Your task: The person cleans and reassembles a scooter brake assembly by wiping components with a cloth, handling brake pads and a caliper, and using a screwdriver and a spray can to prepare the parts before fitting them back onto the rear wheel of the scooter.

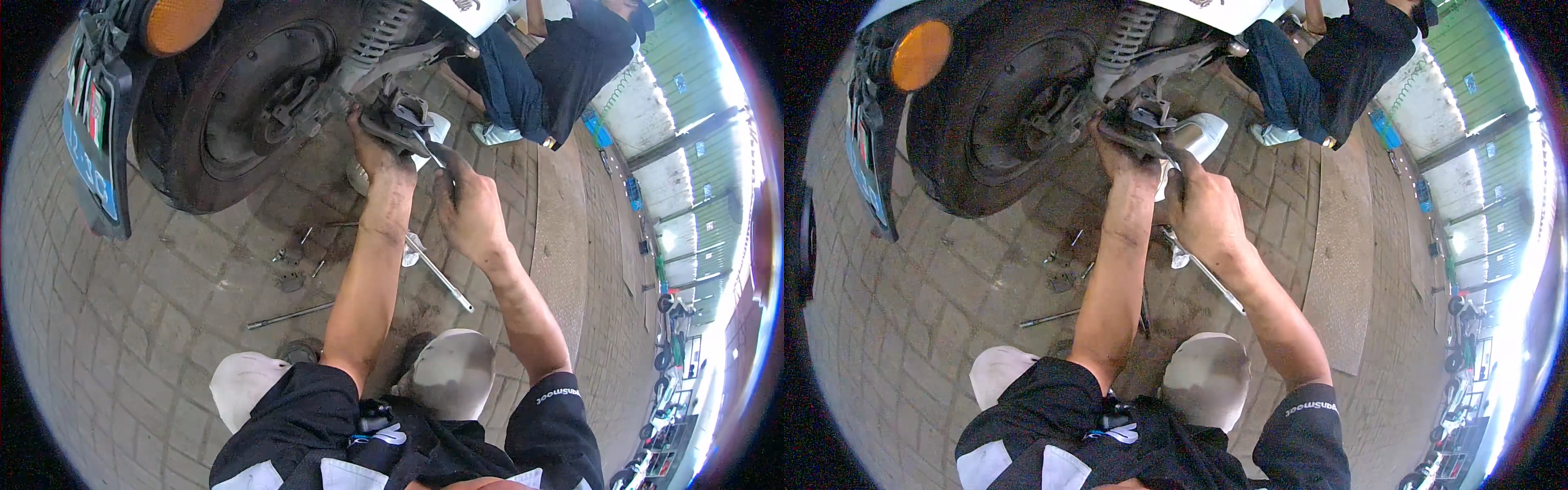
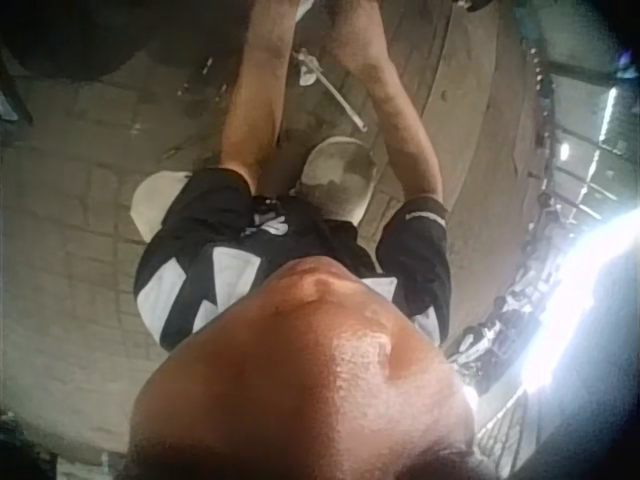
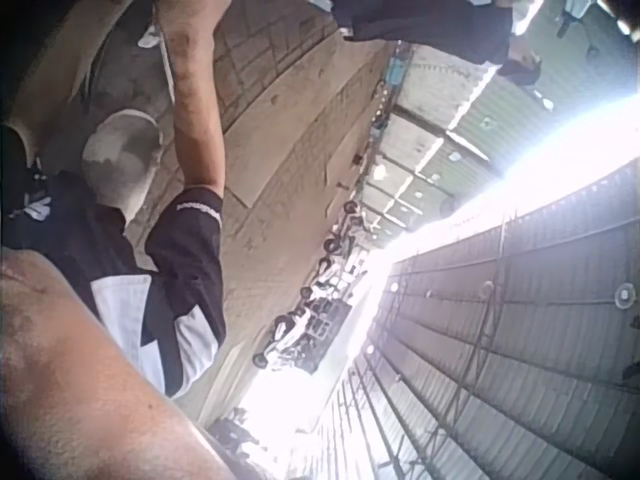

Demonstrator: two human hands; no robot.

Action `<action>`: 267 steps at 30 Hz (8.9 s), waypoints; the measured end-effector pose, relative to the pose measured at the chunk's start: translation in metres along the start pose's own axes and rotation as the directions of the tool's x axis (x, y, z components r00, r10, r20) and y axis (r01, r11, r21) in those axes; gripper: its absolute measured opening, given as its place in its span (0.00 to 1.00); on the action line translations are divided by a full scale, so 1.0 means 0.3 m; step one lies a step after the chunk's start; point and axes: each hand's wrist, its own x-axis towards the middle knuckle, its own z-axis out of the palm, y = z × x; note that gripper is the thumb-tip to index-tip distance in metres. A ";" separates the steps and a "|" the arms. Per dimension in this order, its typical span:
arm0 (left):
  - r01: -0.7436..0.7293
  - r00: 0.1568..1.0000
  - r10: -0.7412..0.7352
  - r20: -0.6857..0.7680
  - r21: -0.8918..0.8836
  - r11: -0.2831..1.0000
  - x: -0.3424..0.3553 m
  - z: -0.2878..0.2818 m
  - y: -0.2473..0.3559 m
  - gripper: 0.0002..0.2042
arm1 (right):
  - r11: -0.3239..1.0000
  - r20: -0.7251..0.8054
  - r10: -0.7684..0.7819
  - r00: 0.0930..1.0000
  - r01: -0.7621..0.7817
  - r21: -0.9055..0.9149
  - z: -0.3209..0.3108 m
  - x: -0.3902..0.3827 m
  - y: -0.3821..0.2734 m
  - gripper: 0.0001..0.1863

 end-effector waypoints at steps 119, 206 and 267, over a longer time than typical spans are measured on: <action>0.021 0.995 -0.016 0.094 -0.055 0.998 -0.026 -0.020 0.040 0.20 | 0.233 0.716 -0.495 0.493 0.869 -0.437 -0.111 0.338 -0.164 0.18; -0.008 0.991 0.029 -0.128 0.165 0.986 0.029 -0.031 -0.051 0.26 | 0.978 -0.205 0.209 0.956 -0.202 0.055 0.033 -0.075 -0.085 0.19; 0.132 0.983 -0.125 0.132 -0.041 0.990 0.003 -0.107 -0.011 0.25 | 0.943 -0.076 0.255 0.964 -0.230 0.241 0.121 -0.040 -0.091 0.18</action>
